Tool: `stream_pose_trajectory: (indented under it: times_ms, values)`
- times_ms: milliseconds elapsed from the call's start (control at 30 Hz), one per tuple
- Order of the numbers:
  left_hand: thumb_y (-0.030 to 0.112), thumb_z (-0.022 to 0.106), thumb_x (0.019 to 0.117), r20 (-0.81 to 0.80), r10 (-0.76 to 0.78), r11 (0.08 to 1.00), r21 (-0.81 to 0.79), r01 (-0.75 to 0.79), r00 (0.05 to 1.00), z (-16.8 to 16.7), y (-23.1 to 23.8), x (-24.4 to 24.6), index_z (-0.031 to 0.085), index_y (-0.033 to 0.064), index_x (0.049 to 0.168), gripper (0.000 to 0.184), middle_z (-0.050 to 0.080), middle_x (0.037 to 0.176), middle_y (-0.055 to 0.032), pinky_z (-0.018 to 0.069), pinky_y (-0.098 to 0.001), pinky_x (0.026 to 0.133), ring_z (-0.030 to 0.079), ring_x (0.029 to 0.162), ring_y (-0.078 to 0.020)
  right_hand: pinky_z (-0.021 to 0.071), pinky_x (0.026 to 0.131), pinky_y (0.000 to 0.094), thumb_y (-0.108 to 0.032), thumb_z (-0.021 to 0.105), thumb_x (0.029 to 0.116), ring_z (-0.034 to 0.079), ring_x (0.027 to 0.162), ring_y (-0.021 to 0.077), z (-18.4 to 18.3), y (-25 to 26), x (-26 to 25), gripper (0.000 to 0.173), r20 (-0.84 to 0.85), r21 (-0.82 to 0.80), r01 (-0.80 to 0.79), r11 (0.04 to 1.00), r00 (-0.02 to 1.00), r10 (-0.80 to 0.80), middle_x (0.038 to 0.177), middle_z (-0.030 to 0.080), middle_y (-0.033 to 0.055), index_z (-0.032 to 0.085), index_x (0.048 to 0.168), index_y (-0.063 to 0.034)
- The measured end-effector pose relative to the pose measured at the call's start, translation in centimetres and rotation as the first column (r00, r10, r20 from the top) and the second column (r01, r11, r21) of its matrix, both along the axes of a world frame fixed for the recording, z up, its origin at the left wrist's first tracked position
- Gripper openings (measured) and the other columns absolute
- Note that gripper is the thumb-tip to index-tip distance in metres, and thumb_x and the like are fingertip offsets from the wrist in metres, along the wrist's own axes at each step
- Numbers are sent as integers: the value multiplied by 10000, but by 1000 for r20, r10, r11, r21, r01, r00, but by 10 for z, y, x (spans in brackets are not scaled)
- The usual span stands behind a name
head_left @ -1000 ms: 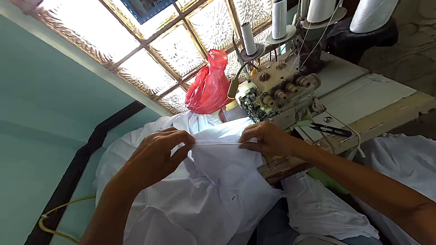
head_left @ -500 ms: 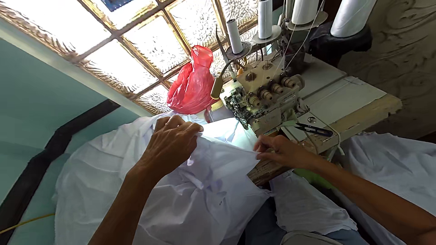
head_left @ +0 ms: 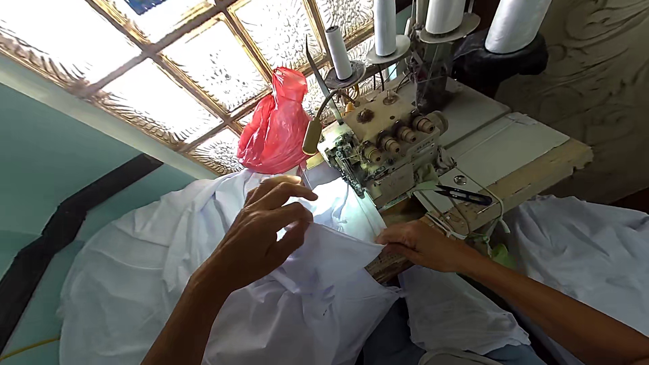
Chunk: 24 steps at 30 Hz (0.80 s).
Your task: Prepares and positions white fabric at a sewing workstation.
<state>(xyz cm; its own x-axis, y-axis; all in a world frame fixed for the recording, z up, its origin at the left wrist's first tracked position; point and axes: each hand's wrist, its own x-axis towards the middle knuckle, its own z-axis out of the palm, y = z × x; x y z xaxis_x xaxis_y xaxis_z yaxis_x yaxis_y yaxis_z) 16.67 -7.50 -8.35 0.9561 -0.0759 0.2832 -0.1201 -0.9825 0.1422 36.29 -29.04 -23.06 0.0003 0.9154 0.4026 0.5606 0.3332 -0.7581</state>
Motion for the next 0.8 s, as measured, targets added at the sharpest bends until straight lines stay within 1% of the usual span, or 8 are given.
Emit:
stream_pose_trajectory:
  times_ms: [33,67,133,200,300,467,533,800]
  values:
    - [245,490,976,-10,-18,999,-34,17,1000,2,-4,2,703,109,841,286,699,1150,-31,361,-453,1140,521,1330,-216,529,814,350,-36,511,1014,673,849,252,1,2,1,222,14,21,22,1000,1000,-22,904,705,189,705,1010,71]
    - [225,482,972,0,-24,999,-32,24,1000,2,-6,5,700,106,839,283,716,1067,-18,372,-451,1125,568,1269,-202,530,825,357,-34,509,1012,673,860,259,2,5,2,222,26,37,40,999,999,-41,907,704,188,706,1010,68]
    - [207,472,962,33,-3,999,45,2,999,-1,-11,10,696,98,828,283,679,851,-1,394,-452,1054,646,993,-153,534,849,387,-48,511,1020,685,889,282,1,12,3,232,50,51,71,996,996,-73,924,714,191,714,1024,66]
    - [173,477,949,78,24,994,104,-32,997,-5,-17,15,692,71,818,272,593,692,-3,401,-412,908,567,756,-151,542,842,388,-76,514,1029,696,883,275,-2,18,6,246,61,73,104,992,992,-108,923,722,186,720,1033,59]
    - [147,496,936,143,66,982,164,-89,988,-16,-28,17,691,64,798,253,583,621,-13,429,-385,806,549,618,-150,537,797,367,-101,512,1040,687,849,249,-2,21,7,266,38,68,134,989,990,-137,907,720,174,731,1048,49]
    - [151,531,941,205,102,982,136,-132,973,-40,-50,22,697,82,771,248,609,627,-25,408,-368,747,553,596,-156,540,776,353,-116,518,1037,691,836,230,-5,21,7,267,26,114,146,983,988,-150,899,723,158,737,1035,38]
    - [156,537,938,215,134,981,108,-160,967,-50,-59,27,706,81,768,251,565,626,-35,401,-379,750,543,604,-171,544,786,357,-114,522,1034,695,849,238,-4,20,8,262,35,138,147,979,988,-153,906,724,161,735,1025,39]
    - [174,600,914,255,246,965,28,-261,935,-94,-83,45,706,69,780,201,624,644,-60,453,-398,740,611,605,-204,543,904,392,-102,544,1020,723,914,268,-2,20,9,246,82,217,135,967,984,-156,925,755,150,755,1023,22]
